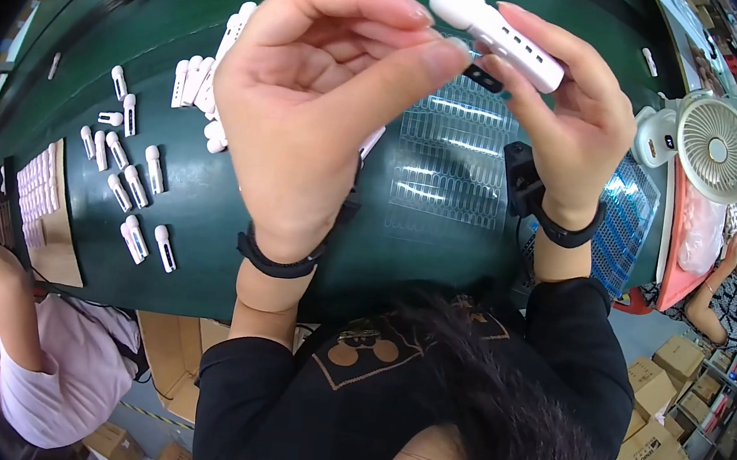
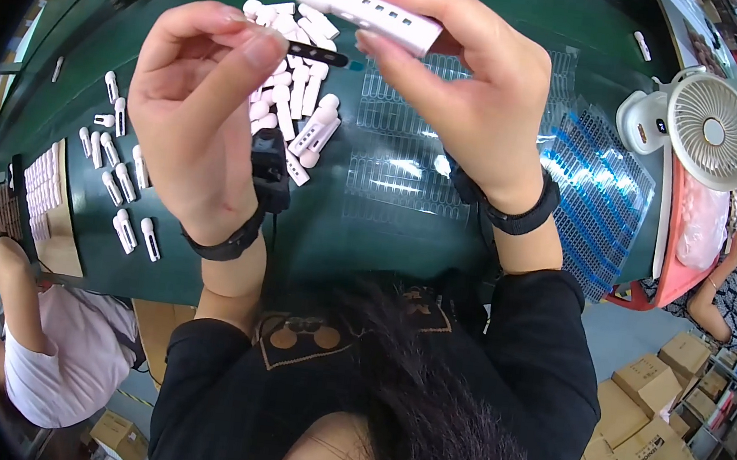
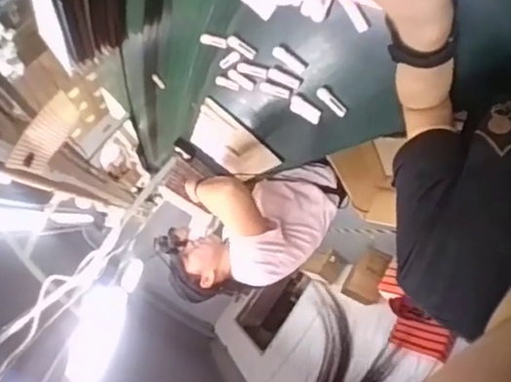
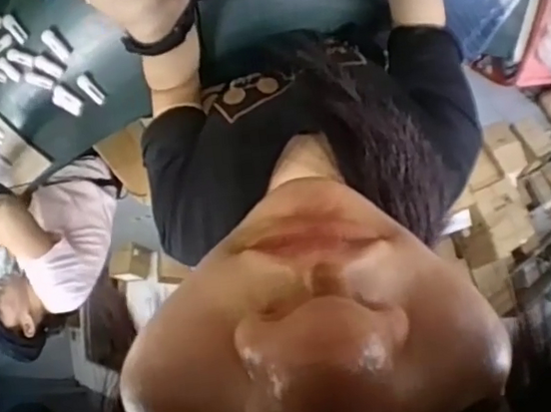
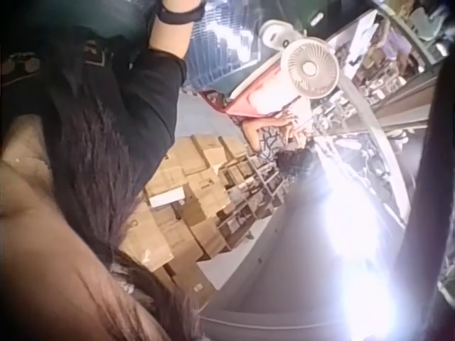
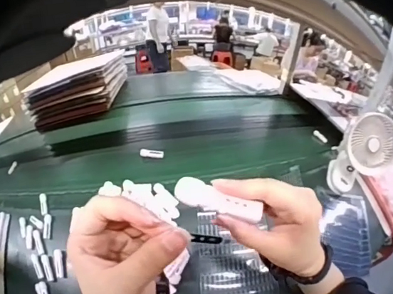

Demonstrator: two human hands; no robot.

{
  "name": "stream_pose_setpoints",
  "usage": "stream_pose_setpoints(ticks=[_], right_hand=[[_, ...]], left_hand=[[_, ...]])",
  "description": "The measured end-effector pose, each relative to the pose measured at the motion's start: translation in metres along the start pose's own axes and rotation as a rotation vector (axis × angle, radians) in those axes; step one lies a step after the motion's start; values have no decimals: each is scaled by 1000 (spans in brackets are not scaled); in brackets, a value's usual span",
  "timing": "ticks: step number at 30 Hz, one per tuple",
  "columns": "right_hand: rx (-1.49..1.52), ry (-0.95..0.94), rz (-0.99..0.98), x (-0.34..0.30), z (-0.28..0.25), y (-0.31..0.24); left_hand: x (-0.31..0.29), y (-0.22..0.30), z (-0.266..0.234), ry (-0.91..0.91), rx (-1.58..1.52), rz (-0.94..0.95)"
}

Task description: Manually assemble small white electronic components on a production line.

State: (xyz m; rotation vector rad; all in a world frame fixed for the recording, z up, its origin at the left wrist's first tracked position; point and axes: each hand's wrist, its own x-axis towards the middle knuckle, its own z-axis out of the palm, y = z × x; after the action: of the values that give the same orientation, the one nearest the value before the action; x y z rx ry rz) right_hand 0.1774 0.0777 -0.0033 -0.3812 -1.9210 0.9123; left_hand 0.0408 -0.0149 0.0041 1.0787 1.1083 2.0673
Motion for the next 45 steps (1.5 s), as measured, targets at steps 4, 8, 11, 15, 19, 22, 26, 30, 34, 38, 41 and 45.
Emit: stream_pose_setpoints(ticks=[4,8,11,15,19,22,26,30,34,38,41,45], right_hand=[[-31,-12,-67,-2,0,-3],[-182,-95,-83,-3,-7,-13],[-226,-97,-124,-4,-5,-11],[-188,-22,-177,-4,-5,-12],[-207,-34,-171,-5,-5,-16],[-182,-19,-165,-5,-5,-16],[-169,-43,-168,-3,-7,-16],[-208,-72,-160,-1,-8,-21],[-251,-100,-199,0,-8,-23],[-317,-128,-184,2,-7,-27],[-386,-125,-228,3,-7,-27],[-345,-158,-163,3,-15,-15]], left_hand=[[-3,0,10,-48,-275,21],[-7,2,18,20,-72,55],[-8,1,20,69,95,50],[-6,-2,20,56,85,28],[-5,-3,19,39,60,33],[-4,-3,20,46,88,26],[-3,-5,15,-13,69,32],[-4,-2,18,1,117,39],[-6,-3,20,18,150,81],[-6,-4,22,32,86,44],[-5,-4,22,35,290,115],[10,-15,13,-95,351,16]])
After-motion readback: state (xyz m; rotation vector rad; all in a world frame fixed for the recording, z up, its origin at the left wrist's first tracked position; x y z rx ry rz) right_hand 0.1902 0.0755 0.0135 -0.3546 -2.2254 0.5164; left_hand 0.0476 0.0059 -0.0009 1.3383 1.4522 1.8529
